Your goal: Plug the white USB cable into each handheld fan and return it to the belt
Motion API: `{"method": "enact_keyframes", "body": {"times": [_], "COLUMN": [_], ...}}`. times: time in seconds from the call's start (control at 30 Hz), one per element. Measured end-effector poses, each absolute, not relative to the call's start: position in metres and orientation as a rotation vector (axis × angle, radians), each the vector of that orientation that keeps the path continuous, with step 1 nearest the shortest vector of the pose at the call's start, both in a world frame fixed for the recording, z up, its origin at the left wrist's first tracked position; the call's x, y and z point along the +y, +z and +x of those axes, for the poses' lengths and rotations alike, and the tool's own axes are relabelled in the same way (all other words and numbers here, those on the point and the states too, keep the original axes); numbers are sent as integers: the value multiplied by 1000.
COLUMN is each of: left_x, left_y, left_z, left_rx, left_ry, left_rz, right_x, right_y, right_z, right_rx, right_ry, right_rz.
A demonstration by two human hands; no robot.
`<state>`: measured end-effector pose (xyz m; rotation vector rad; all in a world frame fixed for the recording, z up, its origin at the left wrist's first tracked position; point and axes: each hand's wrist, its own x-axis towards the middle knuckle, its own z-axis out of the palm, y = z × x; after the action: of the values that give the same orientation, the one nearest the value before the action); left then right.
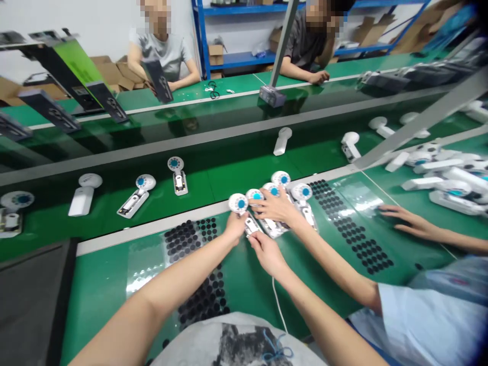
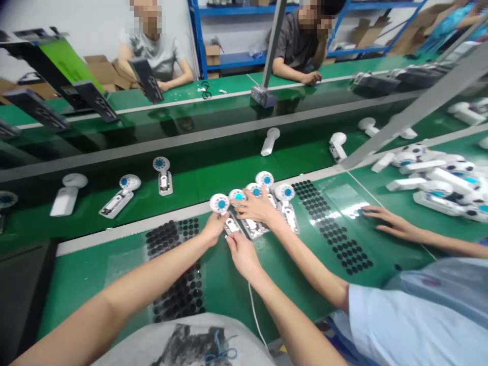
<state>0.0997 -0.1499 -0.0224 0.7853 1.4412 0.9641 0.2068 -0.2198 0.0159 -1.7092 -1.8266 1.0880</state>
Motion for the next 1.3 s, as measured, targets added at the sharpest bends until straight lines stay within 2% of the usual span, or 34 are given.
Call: {"method": "enact_keyframes", "body": {"times": [0.2,0.3,0.43,0.6,0.7,0.8,0.97,1.3], "left_x": [-109,-90,-60,-12,7,14,-20,-182], "left_y": [-14,0,22,27,15,7,21,81], "left_z": [174,172,87,-49,-77,-69,-29,44], "left_rx": [1531,1624,1826,2313,2315,2176,1735,1144], "left_ry": [781,763,909,974,924,970,1060,875], "left_rz": [1017,1123,1221,897,812,857,922,717], "right_x": [-193,-179,-170,-178,-186,-194,-201,-226], "right_y": [1,0,-3,-11,-6,8,38,91], "right_z": [235,248,261,267,264,256,239,195], "right_rx": [-1820,-1786,-1804,-1650,-1572,-1597,-1545,-1609], "right_ry": [780,653,605,789,953,1023,1107,1292], "right_rz": [-1962,-2084,-2212,-2065,-1985,-1880,-1731,-1422]}}
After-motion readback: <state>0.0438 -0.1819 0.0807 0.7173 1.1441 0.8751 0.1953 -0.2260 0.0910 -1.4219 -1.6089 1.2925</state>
